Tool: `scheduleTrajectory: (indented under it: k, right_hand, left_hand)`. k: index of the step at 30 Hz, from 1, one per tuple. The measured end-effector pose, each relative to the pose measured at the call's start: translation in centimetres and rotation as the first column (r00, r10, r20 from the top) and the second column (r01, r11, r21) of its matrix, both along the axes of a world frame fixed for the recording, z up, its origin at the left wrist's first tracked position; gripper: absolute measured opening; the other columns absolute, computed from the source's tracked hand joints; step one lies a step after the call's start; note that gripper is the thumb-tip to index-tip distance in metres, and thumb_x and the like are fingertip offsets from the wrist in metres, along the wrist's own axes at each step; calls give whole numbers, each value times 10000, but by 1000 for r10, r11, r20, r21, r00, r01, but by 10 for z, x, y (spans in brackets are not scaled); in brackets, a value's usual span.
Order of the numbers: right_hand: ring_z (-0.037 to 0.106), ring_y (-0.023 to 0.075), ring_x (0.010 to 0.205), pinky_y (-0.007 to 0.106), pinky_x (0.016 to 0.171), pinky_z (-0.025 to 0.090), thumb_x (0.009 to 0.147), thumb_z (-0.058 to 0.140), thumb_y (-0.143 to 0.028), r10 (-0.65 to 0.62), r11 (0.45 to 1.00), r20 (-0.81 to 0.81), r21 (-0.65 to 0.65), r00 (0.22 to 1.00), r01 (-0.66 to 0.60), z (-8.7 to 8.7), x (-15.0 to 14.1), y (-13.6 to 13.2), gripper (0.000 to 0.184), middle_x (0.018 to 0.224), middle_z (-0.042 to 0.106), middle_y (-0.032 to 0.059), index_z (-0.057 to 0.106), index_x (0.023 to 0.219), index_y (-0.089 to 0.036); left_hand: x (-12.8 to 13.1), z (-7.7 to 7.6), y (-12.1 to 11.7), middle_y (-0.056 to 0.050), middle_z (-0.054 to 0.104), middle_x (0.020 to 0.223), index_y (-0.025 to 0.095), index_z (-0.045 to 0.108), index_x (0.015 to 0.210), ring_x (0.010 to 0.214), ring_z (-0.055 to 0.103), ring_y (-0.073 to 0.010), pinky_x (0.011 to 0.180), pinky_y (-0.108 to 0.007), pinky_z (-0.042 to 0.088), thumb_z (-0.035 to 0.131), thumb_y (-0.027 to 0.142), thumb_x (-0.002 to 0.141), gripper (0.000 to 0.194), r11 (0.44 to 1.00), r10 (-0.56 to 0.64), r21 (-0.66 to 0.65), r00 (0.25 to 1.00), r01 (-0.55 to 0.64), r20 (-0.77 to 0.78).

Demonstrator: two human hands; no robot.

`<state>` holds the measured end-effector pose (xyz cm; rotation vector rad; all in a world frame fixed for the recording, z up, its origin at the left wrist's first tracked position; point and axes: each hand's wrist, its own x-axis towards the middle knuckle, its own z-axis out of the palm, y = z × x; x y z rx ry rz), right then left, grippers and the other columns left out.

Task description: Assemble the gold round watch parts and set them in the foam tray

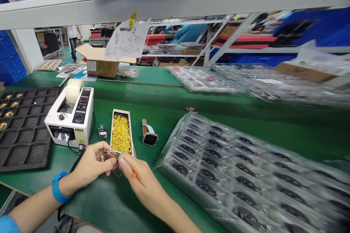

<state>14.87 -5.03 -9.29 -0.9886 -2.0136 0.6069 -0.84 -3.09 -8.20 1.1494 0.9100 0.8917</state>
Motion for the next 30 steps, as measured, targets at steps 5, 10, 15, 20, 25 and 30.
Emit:
scheduleTrajectory:
  k: [5,10,15,20,25,30]
  right_hand:
    - [554,117,600,210,559,455,977,315,-231,42,993,-15,-112,999,-43,5,3,-1,250,684,581,-24,432,756,-232]
    - [464,114,517,210,497,416,996,259,-300,73,988,-86,-130,994,-84,6,2,1,357,595,493,-31,426,690,-227]
    - [416,111,486,212,456,374,998,243,-387,7,993,-131,-113,991,-22,4,-2,2,405,551,420,-41,388,655,-228]
    - [406,110,485,216,457,371,990,261,-405,-5,994,-154,-113,988,-13,0,-5,2,404,549,419,-41,379,648,-226]
    - [427,113,510,228,493,379,964,279,-498,-16,963,-196,-266,980,-37,-8,-5,5,447,548,429,-34,371,629,-217]
    - [327,102,473,229,427,277,851,411,-653,-176,887,-233,-459,956,51,-4,-2,8,515,539,362,-44,453,610,-200]
  left_hand:
    - [-2,0,2,37,550,548,137,575,761,414,464,-53,367,-160,273,771,412,640,359,999,11,-48,1000,-10,10]
    - [-1,-2,2,24,558,551,119,603,736,434,475,-60,374,-162,307,786,422,636,368,998,-16,-66,999,18,35]
    - [0,-2,1,-4,569,554,106,631,673,487,500,-86,448,-201,395,747,453,680,366,998,30,-56,996,-25,82]
    - [-2,-2,2,4,561,537,124,591,650,476,492,-86,450,-203,380,746,466,676,376,999,41,-28,996,-38,77]
    - [-3,-5,4,12,540,538,152,531,642,467,481,-89,433,-198,365,725,481,683,384,999,32,-6,998,-32,52]
    - [-7,-16,3,-30,571,637,159,607,714,580,544,-139,542,-255,444,541,301,857,212,845,267,529,919,-79,-289]
